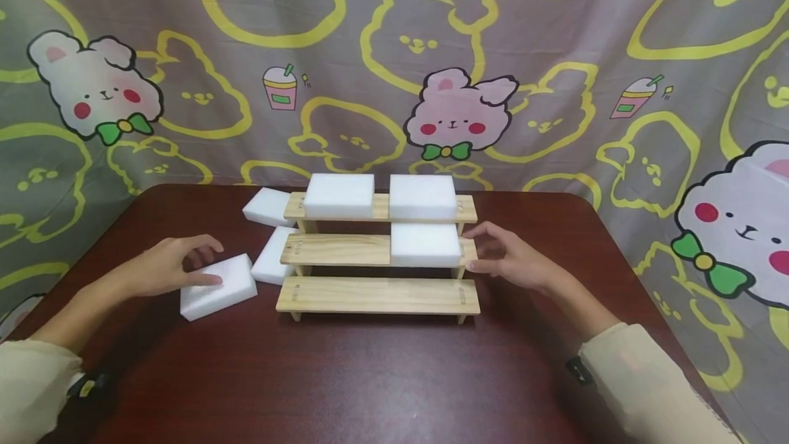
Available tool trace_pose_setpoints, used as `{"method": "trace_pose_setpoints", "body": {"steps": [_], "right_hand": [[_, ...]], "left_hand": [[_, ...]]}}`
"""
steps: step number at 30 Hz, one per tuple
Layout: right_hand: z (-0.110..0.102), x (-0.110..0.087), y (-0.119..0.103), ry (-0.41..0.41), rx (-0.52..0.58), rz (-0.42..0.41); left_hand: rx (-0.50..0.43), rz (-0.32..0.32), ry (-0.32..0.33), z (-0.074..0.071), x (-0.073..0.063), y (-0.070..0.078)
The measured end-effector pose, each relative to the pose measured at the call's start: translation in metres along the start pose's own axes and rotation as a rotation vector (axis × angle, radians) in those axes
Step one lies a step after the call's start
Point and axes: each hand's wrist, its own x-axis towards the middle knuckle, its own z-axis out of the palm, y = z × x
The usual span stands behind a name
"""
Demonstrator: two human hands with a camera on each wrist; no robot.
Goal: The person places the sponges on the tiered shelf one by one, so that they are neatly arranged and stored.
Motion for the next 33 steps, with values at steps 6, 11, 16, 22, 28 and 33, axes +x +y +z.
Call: {"method": "trace_pose_setpoints", "body": {"steps": [6,11,16,22,28,33], "right_hand": [[0.000,-0.001,0.000,-0.001,0.001,0.003],[0.000,0.000,-0.001,0.000,-0.002,-0.001],[0.000,0.001,-0.001,0.002,-0.009,0.004],[0.000,0.001,-0.002,0.000,-0.014,0.012],[0.001,0.001,-0.002,-0.004,-0.008,0.023],[0.001,0.000,-0.002,-0.003,-0.008,0.024]], "left_hand": [[-0.075,0.015,-0.172,-0.003,-0.013,-0.008],[-0.049,0.029,-0.194,-0.003,-0.018,-0.014],[-0.016,0.018,-0.171,-0.004,-0.020,-0.018],[-0.001,0.020,-0.140,-0.005,-0.020,-0.024],[-0.001,0.014,-0.130,-0.010,-0.022,-0.028],[0.005,0.022,-0.089,-0.017,-0.026,-0.030]]}}
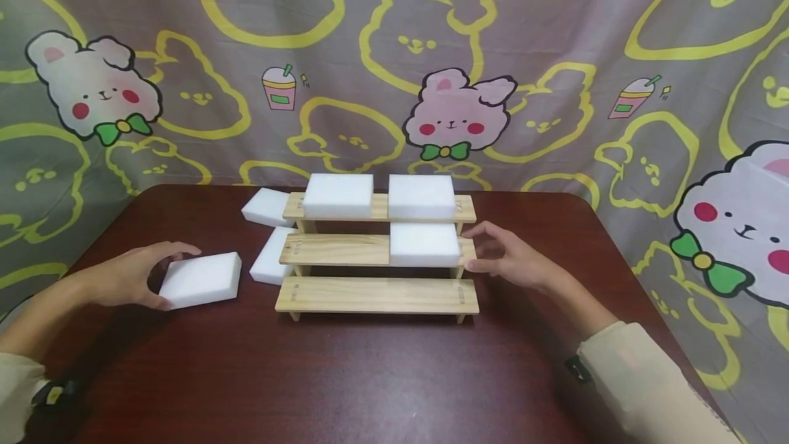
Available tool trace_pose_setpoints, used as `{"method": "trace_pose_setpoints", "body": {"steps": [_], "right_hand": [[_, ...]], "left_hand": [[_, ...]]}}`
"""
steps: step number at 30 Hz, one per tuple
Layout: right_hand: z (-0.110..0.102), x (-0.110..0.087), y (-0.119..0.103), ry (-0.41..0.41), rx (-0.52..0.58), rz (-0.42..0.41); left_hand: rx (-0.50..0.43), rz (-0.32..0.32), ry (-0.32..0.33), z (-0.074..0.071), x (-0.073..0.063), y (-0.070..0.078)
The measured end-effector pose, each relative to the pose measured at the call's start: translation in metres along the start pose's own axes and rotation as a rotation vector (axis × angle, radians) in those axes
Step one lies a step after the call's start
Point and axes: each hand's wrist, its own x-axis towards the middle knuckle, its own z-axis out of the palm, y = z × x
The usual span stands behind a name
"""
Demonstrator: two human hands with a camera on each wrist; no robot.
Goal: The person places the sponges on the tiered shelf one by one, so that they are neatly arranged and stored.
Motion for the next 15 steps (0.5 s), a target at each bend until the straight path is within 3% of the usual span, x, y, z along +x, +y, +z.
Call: {"method": "trace_pose_setpoints", "body": {"steps": [6,15], "right_hand": [[0.000,0.000,0.000,0.005,-0.006,-0.010],[0.000,0.000,0.000,-0.003,-0.002,-0.007]], "left_hand": [[0.015,0.035,0.083,-0.004,-0.001,0.003],[-0.036,0.086,0.148,-0.007,0.001,0.012]]}}
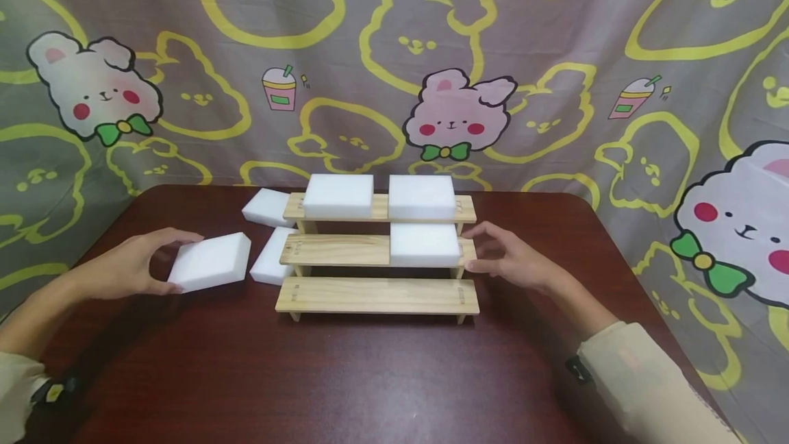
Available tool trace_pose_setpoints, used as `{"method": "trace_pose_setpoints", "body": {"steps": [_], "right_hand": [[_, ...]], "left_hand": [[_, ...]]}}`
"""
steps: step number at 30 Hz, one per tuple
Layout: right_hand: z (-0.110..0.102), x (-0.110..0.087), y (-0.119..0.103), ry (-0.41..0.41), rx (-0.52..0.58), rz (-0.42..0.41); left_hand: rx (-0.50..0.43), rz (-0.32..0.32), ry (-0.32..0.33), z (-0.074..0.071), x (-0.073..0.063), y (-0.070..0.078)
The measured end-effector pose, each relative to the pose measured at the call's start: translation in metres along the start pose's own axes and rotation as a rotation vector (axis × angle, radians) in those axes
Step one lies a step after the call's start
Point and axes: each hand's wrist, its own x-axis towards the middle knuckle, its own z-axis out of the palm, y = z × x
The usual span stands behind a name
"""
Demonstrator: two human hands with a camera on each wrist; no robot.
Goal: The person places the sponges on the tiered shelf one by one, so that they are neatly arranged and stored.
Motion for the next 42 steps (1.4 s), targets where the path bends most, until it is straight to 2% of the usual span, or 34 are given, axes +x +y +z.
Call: {"method": "trace_pose_setpoints", "body": {"steps": [4,10,24,42], "right_hand": [[0.000,0.000,-0.001,0.004,-0.001,-0.003],[0.000,0.000,-0.001,0.006,0.003,-0.003],[0.001,-0.001,-0.001,0.000,0.006,0.011],[0.000,0.000,-0.001,0.011,-0.006,0.002]], "left_hand": [[-0.015,0.012,0.018,-0.001,0.002,0.003],[0.024,0.009,0.028,-0.003,0.004,0.009],[0.001,0.025,0.063,-0.007,0.010,0.027],[0.019,0.191,0.167,-0.007,0.015,0.044]]}}
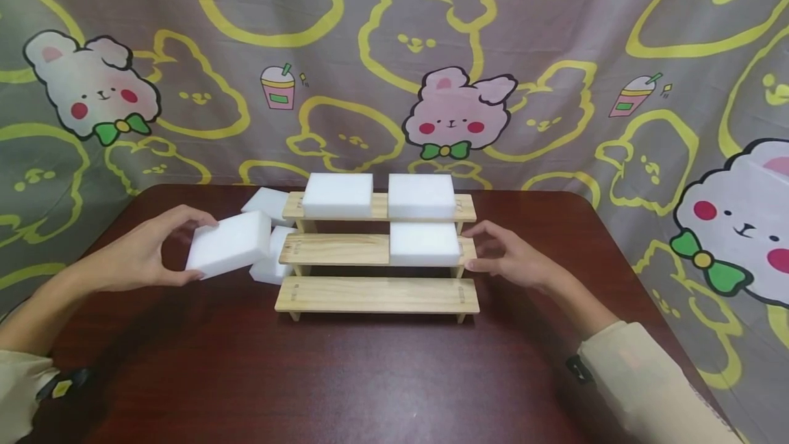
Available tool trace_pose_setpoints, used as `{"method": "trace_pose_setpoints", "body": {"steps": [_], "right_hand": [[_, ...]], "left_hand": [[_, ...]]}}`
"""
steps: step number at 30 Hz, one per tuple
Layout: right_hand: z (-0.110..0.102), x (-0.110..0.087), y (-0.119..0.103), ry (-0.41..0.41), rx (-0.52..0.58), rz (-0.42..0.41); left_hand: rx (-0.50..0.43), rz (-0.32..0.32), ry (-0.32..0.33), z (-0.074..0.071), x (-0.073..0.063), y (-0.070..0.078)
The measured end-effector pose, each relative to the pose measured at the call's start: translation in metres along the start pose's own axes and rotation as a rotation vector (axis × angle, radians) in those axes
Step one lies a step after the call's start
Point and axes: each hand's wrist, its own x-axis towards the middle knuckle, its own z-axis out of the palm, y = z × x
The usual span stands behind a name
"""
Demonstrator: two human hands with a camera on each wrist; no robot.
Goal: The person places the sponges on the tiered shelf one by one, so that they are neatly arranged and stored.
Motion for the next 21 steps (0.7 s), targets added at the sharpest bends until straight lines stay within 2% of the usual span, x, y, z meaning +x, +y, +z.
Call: {"method": "trace_pose_setpoints", "body": {"steps": [5,13,21], "right_hand": [[0.000,0.000,0.001,0.001,0.002,0.005],[0.000,0.000,0.002,-0.002,0.006,0.005],[0.000,0.001,0.002,0.000,0.011,0.011]], "left_hand": [[0.001,0.017,0.015,-0.001,0.004,0.006],[-0.039,0.010,-0.001,-0.001,0.009,0.011],[-0.092,-0.020,-0.065,0.002,0.013,0.019]]}}
